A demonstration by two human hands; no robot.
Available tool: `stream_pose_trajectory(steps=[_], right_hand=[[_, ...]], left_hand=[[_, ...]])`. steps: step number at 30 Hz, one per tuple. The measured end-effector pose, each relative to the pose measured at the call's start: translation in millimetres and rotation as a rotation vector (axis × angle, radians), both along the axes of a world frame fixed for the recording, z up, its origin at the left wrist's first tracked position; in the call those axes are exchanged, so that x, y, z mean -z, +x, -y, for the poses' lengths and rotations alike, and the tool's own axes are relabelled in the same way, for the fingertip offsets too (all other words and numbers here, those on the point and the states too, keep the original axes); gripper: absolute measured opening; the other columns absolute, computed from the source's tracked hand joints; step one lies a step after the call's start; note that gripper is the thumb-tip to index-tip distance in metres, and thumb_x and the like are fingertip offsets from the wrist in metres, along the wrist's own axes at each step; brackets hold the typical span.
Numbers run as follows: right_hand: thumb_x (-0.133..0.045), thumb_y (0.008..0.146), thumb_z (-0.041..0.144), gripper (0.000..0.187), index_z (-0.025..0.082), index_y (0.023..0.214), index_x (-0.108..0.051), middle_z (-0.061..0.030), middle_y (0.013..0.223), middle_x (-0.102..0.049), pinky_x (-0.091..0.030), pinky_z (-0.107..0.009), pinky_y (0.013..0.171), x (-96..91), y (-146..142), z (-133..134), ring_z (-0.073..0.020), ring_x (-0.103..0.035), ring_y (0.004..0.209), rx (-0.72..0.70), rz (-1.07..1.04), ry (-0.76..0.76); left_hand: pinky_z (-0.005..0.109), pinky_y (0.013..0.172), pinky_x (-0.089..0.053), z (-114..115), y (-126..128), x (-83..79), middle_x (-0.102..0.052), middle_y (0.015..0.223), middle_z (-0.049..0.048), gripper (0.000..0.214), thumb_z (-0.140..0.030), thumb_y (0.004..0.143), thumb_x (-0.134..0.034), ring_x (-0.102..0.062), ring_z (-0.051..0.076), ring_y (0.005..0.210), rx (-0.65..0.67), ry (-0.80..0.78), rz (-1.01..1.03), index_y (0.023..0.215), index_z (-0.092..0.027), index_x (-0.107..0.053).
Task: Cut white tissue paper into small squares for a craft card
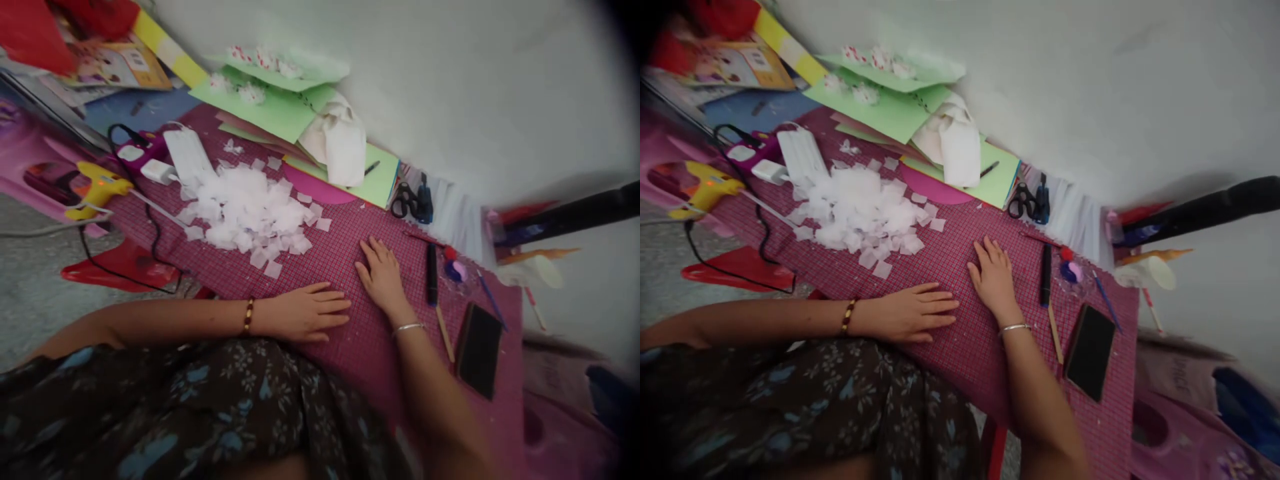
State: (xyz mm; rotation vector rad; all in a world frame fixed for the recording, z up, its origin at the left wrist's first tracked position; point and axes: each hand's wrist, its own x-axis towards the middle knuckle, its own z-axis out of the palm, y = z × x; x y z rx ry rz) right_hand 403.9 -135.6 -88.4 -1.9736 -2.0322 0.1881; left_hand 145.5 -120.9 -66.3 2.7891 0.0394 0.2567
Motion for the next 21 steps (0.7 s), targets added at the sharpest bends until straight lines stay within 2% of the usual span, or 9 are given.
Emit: stream_pose_trajectory(steps=[3,5,8,11,13,17,19,21], right_hand=[[-0.045,0.098,0.038,0.052,0.015,0.145,-0.051,-0.0174,0.156,-0.044,-0.03,-0.06,0.117,-0.2,-1,1,-0.0351,-0.039,0.145,0.013,0.005,0.007],[-0.045,0.098,0.038,0.052,0.014,0.143,-0.053,-0.0193,0.154,-0.047,-0.032,-0.061,0.115,-1.3,-1,-3,-0.0356,-0.041,0.143,0.016,-0.005,0.008],[-0.045,0.098,0.039,0.05,0.015,0.141,-0.054,-0.0206,0.148,-0.053,-0.037,-0.06,0.113,-6.1,-2,-20,-0.0337,-0.047,0.138,-0.02,-0.077,0.022],[-0.044,0.098,0.04,0.049,0.016,0.139,-0.055,-0.0201,0.14,-0.058,-0.041,-0.056,0.112,-14.0,-8,-51,-0.0312,-0.053,0.132,-0.087,-0.182,0.047],[-0.045,0.098,0.039,0.047,0.016,0.137,-0.056,-0.0191,0.136,-0.061,-0.042,-0.055,0.112,-18.5,-15,-74,-0.0304,-0.055,0.129,-0.132,-0.229,0.056],[-0.047,0.097,0.035,0.042,0.018,0.134,-0.059,-0.0169,0.133,-0.064,-0.043,-0.053,0.111,-17.0,-30,-110,-0.0294,-0.057,0.126,-0.207,-0.307,0.085],[-0.048,0.096,0.034,0.04,0.019,0.131,-0.061,-0.0157,0.129,-0.066,-0.045,-0.054,0.108,-10.4,-33,-118,-0.0293,-0.059,0.123,-0.197,-0.361,0.119],[-0.049,0.095,0.034,0.038,0.019,0.127,-0.063,-0.0155,0.125,-0.067,-0.047,-0.054,0.105,-2.9,-34,-121,-0.0295,-0.06,0.119,-0.177,-0.407,0.138]], left_hand=[[0.043,0.122,-0.022,-34,-21,0.3,-0.048,0.154,0.0106,0.049,-0.043,0.101,-0.046,-0.041,0.025,0.143,-0.079,0.027,-0.074,0.143,-0.018,-0.051],[0.044,0.12,-0.024,-57,-32,-6.4,-0.049,0.153,0.0118,0.047,-0.04,0.101,-0.047,-0.042,0.025,0.142,-0.174,0.065,-0.099,0.141,-0.017,-0.052],[0.042,0.117,-0.031,-84,-47,-25.1,-0.059,0.143,0.0124,0.038,-0.031,0.101,-0.048,-0.049,0.025,0.135,-0.286,0.096,-0.023,0.134,-0.015,-0.058],[0.037,0.103,-0.044,-108,-67,-45.5,-0.07,0.122,0.0117,0.032,-0.028,0.102,-0.042,-0.062,0.021,0.115,-0.393,0.07,0.141,0.12,-0.014,-0.065],[0.035,0.091,-0.049,-126,-88,-56.6,-0.073,0.109,0.012,0.034,-0.03,0.102,-0.04,-0.065,0.021,0.099,-0.597,0.053,0.2,0.107,-0.013,-0.068],[0.034,0.08,-0.047,-160,-142,-73.0,-0.072,0.101,0.0112,0.032,-0.033,0.097,-0.044,-0.065,0.022,0.091,-1.139,0.058,0.1,0.102,-0.014,-0.069],[0.034,0.074,-0.044,-165,-167,-76.8,-0.072,0.096,0.0102,0.029,-0.033,0.094,-0.046,-0.064,0.023,0.085,-1.355,0.074,-0.014,0.098,-0.016,-0.07],[0.034,0.07,-0.042,-163,-185,-75.1,-0.07,0.088,0.0093,0.028,-0.033,0.093,-0.045,-0.061,0.023,0.078,-1.493,0.063,-0.095,0.091,-0.018,-0.069]])
